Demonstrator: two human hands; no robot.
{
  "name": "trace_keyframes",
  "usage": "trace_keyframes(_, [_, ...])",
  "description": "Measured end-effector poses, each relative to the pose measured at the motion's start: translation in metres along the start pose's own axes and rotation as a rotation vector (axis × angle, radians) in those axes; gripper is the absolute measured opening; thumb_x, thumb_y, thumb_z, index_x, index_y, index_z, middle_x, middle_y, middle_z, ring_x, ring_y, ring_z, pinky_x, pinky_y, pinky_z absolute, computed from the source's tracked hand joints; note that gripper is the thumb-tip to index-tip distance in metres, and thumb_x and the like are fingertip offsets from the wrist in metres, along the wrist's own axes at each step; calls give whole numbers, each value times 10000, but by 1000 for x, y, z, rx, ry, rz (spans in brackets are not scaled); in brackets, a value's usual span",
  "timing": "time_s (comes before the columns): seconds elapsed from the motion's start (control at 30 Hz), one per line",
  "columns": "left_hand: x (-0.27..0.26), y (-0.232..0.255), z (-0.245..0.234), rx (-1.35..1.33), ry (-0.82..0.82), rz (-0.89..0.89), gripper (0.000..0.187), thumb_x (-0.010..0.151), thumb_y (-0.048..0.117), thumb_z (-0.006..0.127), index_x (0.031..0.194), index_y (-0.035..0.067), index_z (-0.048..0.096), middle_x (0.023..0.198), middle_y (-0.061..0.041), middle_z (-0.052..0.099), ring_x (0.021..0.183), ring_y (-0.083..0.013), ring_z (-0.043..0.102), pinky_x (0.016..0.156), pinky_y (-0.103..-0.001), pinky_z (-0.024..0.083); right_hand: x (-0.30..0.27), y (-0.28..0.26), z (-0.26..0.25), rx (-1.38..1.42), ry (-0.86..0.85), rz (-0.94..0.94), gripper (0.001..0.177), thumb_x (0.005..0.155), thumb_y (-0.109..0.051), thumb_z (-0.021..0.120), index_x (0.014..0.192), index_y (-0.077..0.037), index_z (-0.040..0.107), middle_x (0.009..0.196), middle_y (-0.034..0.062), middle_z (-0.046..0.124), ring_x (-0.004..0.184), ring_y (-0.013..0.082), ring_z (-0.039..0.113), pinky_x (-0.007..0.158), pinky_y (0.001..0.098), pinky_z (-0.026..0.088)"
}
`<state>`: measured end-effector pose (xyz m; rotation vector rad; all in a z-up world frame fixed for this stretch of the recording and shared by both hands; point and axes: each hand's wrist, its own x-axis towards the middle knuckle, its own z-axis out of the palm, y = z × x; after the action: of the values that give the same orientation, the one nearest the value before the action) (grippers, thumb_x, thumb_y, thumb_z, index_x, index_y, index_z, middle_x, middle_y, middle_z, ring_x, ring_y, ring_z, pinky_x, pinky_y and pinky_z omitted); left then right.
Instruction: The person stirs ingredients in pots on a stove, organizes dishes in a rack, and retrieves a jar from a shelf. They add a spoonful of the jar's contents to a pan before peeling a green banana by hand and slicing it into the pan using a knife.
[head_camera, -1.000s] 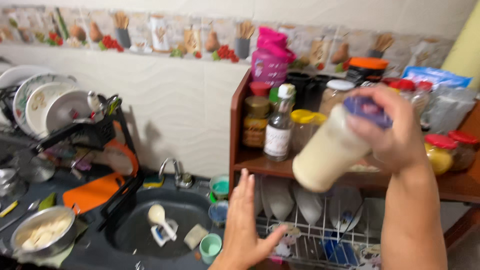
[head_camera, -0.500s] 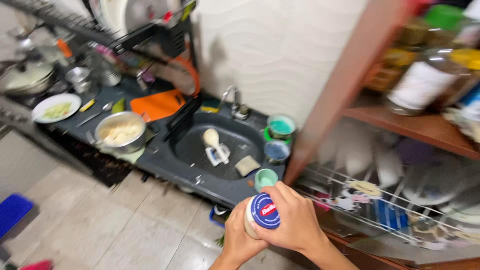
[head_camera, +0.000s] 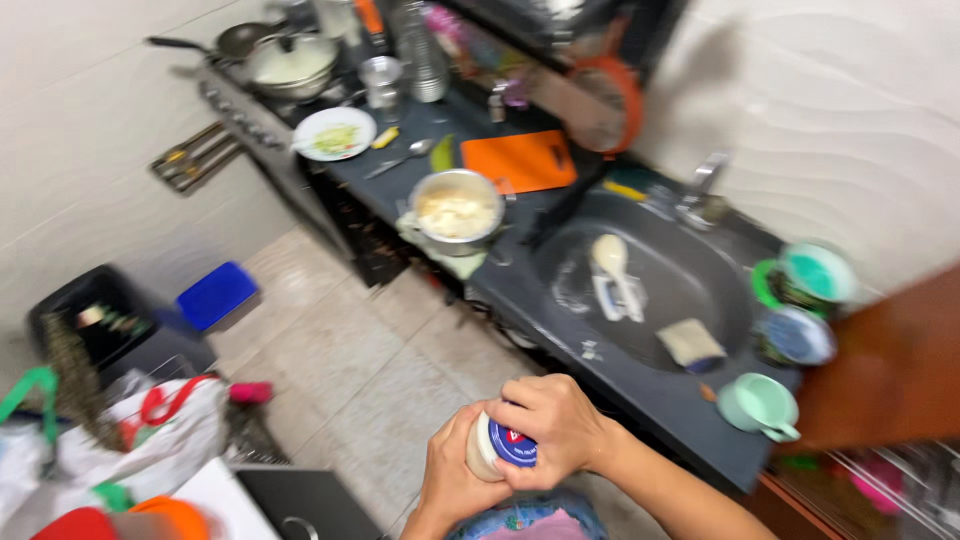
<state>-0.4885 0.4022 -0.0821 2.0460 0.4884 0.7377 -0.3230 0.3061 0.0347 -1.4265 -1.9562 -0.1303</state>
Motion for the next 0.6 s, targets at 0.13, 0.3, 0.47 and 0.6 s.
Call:
trace_keyframes(0.13, [17,-16,-56,-182,-158,-121,688,515,327,826,1145,101,666,977,8,782,857,-95,749,708,-285,589,60,16,35,125,-91,-251,338,867,-418,616,890,-82,607,728,37,473,503,248,463,416,374,326])
trace_keyframes(0.3, [45,-57,-103,-310,-131,-292,666,496,219,899,1109,118,659,931,12,752,845,-82,635,663,-287,526,128,58,80,99,-152,-358,523,977,-536,475,1094,-57,650,938,95,637,598,260,573,488,391,404])
trace_keyframes(0.47, [90,-126,-145,-282,28,-296,791,525,230,911,1261,111,649,1133,-27,774,1043,-141,702,892,-309,538,182,122,150,345,127,-114,726,1058,-642,331,1164,0,655,999,161,729,919,350,767,739,455,602])
trace_keyframes(0.6, [143,-185,-184,-211,133,-265,850,505,250,957,1275,70,644,1212,-83,762,1132,-206,723,1030,-348,506,229,198,229,313,191,481,530,971,-414,392,1331,-52,530,1115,105,576,911,236,543,755,381,470])
